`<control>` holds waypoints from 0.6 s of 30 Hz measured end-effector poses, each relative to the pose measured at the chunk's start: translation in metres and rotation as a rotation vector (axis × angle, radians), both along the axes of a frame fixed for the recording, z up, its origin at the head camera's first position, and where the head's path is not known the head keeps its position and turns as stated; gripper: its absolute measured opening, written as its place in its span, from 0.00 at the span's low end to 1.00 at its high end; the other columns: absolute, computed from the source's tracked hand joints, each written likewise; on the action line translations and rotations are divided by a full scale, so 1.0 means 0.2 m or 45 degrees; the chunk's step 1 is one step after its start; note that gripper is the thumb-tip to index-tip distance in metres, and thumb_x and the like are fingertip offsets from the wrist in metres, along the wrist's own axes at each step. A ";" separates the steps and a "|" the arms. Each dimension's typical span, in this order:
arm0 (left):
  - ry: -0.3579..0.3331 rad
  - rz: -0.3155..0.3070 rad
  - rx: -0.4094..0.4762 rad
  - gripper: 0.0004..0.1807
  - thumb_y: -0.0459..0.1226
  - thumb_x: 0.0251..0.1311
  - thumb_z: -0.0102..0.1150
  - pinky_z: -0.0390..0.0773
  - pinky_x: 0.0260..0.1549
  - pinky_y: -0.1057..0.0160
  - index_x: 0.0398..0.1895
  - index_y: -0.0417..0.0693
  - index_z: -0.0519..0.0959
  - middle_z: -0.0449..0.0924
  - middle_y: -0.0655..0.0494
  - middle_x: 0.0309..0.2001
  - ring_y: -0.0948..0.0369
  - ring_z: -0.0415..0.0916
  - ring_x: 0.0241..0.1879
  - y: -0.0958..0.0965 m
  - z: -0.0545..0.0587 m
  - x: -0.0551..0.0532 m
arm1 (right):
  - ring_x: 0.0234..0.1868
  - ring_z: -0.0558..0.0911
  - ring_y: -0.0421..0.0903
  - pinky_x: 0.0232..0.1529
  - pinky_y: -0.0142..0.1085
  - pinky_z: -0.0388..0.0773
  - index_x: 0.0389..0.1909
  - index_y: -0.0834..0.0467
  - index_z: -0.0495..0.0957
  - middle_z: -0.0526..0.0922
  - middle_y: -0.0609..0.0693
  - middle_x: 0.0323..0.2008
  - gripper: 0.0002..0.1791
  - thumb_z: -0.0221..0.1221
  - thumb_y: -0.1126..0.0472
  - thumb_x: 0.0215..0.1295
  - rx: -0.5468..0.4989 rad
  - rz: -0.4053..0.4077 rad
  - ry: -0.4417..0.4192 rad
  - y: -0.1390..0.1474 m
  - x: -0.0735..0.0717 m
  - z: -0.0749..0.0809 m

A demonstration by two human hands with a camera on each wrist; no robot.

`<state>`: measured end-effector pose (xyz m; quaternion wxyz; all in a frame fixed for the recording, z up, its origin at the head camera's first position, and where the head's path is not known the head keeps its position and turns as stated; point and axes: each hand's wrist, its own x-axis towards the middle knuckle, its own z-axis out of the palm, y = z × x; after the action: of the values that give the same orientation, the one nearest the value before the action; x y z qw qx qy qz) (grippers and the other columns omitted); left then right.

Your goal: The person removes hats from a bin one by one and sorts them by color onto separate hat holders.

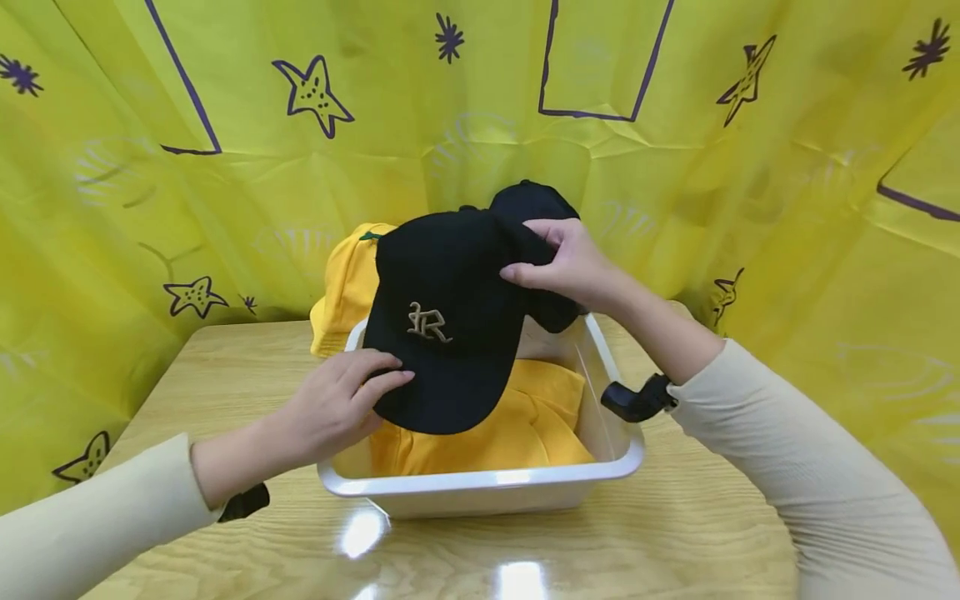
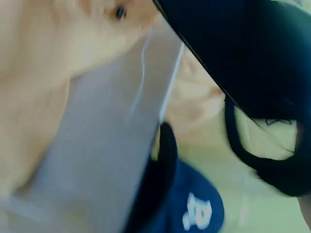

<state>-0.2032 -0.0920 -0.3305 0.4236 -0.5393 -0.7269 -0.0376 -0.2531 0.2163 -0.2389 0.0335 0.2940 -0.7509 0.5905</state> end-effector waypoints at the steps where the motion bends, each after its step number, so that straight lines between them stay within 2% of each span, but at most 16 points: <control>1: -0.004 -0.029 -0.001 0.16 0.27 0.57 0.43 0.80 0.39 0.61 0.46 0.41 0.76 0.76 0.46 0.42 0.53 0.77 0.39 -0.01 0.00 0.00 | 0.19 0.73 0.36 0.21 0.26 0.71 0.26 0.59 0.79 0.76 0.41 0.16 0.10 0.62 0.76 0.49 0.118 -0.029 0.112 0.01 0.00 0.00; 3: 0.005 -0.062 -0.007 0.14 0.27 0.64 0.40 0.81 0.37 0.62 0.42 0.41 0.78 0.78 0.48 0.39 0.54 0.78 0.37 -0.03 0.01 0.01 | 0.19 0.69 0.36 0.20 0.26 0.65 0.27 0.60 0.77 0.70 0.39 0.14 0.09 0.65 0.75 0.47 0.341 -0.088 0.332 0.04 -0.01 -0.01; 5: 0.028 -0.094 -0.008 0.13 0.26 0.67 0.41 0.81 0.34 0.63 0.39 0.41 0.79 0.78 0.50 0.37 0.56 0.78 0.35 -0.05 0.02 0.02 | 0.19 0.67 0.36 0.21 0.27 0.63 0.27 0.61 0.75 0.66 0.39 0.13 0.10 0.66 0.73 0.46 0.468 -0.125 0.475 0.06 -0.02 -0.02; 7: 0.073 -0.134 -0.001 0.12 0.26 0.67 0.44 0.81 0.32 0.65 0.37 0.41 0.79 0.79 0.51 0.36 0.57 0.77 0.34 -0.06 0.04 0.01 | 0.20 0.67 0.36 0.22 0.27 0.63 0.28 0.62 0.74 0.65 0.40 0.14 0.12 0.67 0.73 0.45 0.503 -0.134 0.527 0.07 -0.03 -0.03; 13: 0.305 -0.333 0.046 0.09 0.26 0.64 0.51 0.81 0.27 0.68 0.34 0.40 0.82 0.83 0.52 0.33 0.59 0.80 0.32 -0.08 0.09 -0.03 | 0.23 0.65 0.36 0.24 0.26 0.60 0.27 0.63 0.72 0.62 0.43 0.17 0.16 0.69 0.76 0.39 0.530 -0.182 0.662 0.10 -0.07 -0.07; 18: 0.429 -0.441 0.111 0.06 0.26 0.59 0.56 0.78 0.21 0.70 0.27 0.41 0.81 0.81 0.54 0.26 0.61 0.76 0.22 -0.05 0.14 -0.06 | 0.23 0.66 0.38 0.25 0.24 0.60 0.26 0.61 0.70 0.63 0.44 0.18 0.16 0.70 0.72 0.43 0.614 -0.236 0.672 0.10 -0.07 -0.06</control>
<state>-0.2146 -0.1027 -0.3029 0.5489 -0.6358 -0.5403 -0.0506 -0.2680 0.2371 -0.2513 0.2090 0.3664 -0.8574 0.2950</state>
